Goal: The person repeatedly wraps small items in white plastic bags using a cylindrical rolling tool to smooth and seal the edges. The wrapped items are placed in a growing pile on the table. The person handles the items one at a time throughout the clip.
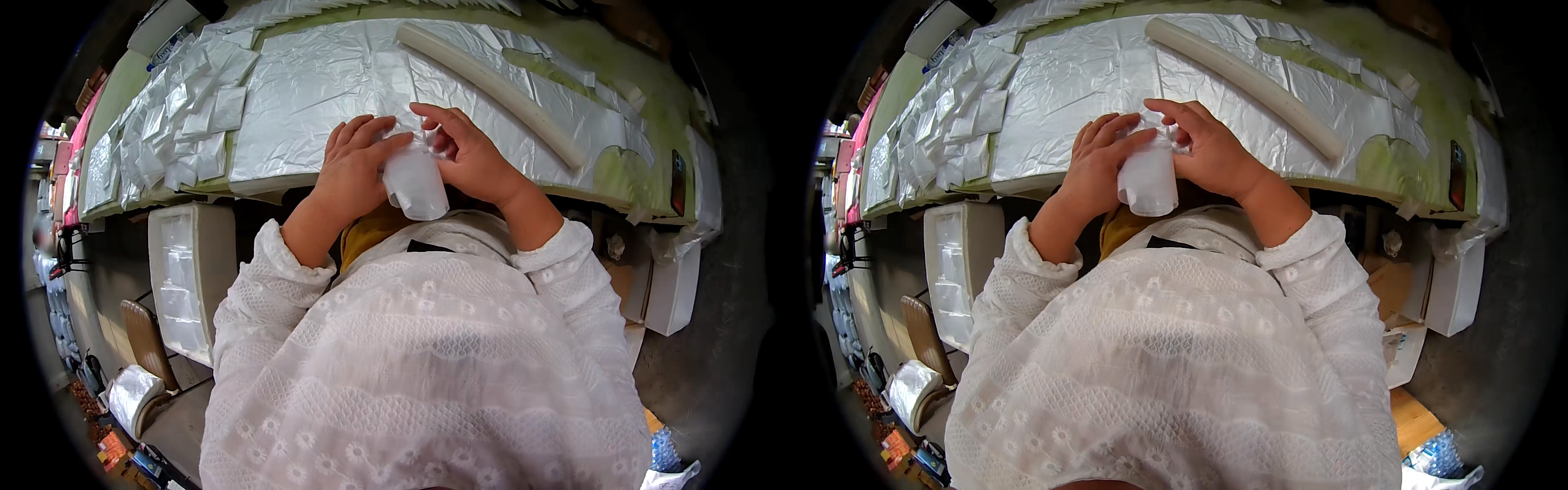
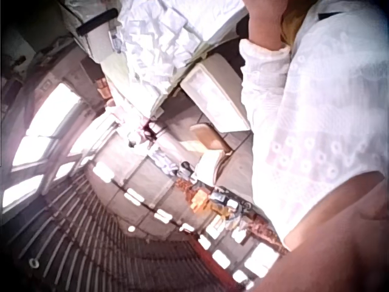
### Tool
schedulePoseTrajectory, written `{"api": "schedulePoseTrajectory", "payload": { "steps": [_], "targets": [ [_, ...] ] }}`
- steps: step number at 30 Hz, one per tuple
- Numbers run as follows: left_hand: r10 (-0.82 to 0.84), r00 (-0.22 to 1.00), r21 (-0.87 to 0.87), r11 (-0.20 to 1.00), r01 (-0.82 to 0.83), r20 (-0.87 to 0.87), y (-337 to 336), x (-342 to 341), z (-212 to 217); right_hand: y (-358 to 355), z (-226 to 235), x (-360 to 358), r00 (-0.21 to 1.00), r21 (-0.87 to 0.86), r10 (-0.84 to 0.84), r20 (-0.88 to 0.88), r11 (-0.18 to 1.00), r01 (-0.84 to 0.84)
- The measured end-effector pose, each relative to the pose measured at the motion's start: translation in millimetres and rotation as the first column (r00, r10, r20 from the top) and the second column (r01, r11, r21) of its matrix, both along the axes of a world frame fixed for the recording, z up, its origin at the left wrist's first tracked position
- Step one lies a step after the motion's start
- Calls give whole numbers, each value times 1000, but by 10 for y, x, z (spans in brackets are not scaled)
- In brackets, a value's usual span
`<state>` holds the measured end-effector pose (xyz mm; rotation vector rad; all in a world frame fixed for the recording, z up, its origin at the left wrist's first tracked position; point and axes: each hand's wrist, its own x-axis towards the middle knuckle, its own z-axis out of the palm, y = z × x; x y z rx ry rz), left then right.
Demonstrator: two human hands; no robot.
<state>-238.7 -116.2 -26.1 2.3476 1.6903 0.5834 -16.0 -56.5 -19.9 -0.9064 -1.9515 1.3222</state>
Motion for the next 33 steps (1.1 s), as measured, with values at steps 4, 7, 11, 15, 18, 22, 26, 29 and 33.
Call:
{"api": "schedulePoseTrajectory", "payload": {
  "steps": [4, 7, 11, 15, 18, 22, 26, 29, 33],
  "targets": [
    [17, 1000, 20, 1000, -17, 2, 12, 23, -11, 49, -77, -5, 984, 197, 127, 123, 969, -150],
    [64, 992, 32, 997, -68, 106, 54, 39, -35, 92, -119, 19, 971, 252, 155, 181, 947, -199],
    [115, 976, -20, 993, -113, 185, 48, -7, -80, 127, -76, 20, 969, 207, 175, 174, 956, -210],
    [14, 994, 68, 997, -21, 106, 21, -55, -112, 130, -92, 26, 974, 169, 165, 155, 967, -191],
    [53, 988, 49, 997, -61, 142, 21, -16, -122, 126, -129, 24, 988, 103, 129, 87, 985, -138],
    [62, 986, 48, 996, -70, 153, 37, -24, -120, 169, -117, 9, 996, -175, 79, 36, 982, -72],
    [77, 973, 81, 992, -97, 218, 68, -9, -101, 341, 0, -161, 981, -230, -37, 193, 970, 82],
    [98, 959, 60, 991, -118, 267, 81, -35, -92, 464, 64, -286, 950, -144, -64, 307, 983, 113],
    [158, 957, 67, 982, -178, 242, 80, -20, -127, 608, 87, -375, 895, -115, -19, 446, 990, 78]
  ]
}}
